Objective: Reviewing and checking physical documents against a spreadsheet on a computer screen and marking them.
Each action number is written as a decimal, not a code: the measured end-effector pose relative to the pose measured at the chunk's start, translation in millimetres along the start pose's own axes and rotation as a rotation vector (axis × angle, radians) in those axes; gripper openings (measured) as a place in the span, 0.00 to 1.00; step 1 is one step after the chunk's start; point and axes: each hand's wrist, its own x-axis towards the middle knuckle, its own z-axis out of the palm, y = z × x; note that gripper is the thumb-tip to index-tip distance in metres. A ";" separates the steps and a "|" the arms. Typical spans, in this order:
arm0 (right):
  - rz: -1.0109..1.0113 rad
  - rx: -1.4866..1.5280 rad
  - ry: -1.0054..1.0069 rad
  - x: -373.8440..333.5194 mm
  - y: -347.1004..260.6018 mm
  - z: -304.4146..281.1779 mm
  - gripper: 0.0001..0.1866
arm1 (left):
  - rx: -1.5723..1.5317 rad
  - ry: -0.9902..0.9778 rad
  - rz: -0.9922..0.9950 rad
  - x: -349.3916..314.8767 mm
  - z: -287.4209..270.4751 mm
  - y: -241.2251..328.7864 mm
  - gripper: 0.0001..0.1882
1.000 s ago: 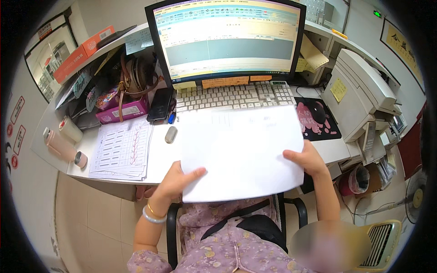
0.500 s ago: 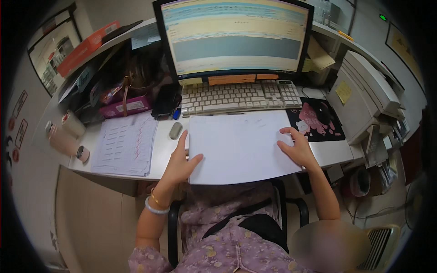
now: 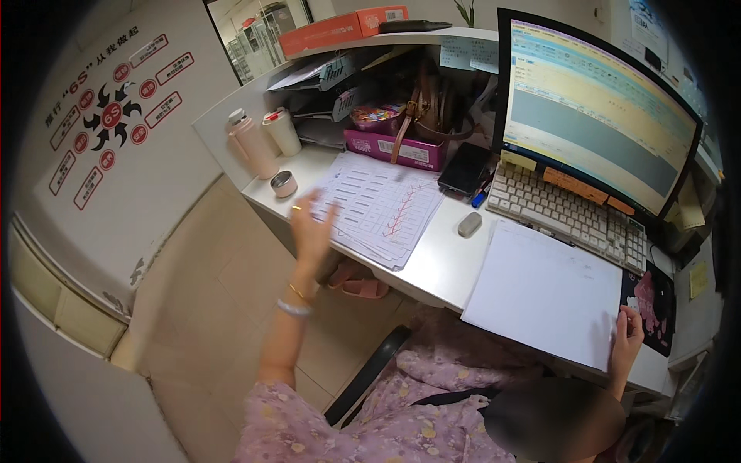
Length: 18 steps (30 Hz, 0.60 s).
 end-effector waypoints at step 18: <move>0.035 0.038 0.033 4.2 0.4 1.1 0.08 | 0.385 0.123 -0.570 108.0 15.0 -148.9 0.40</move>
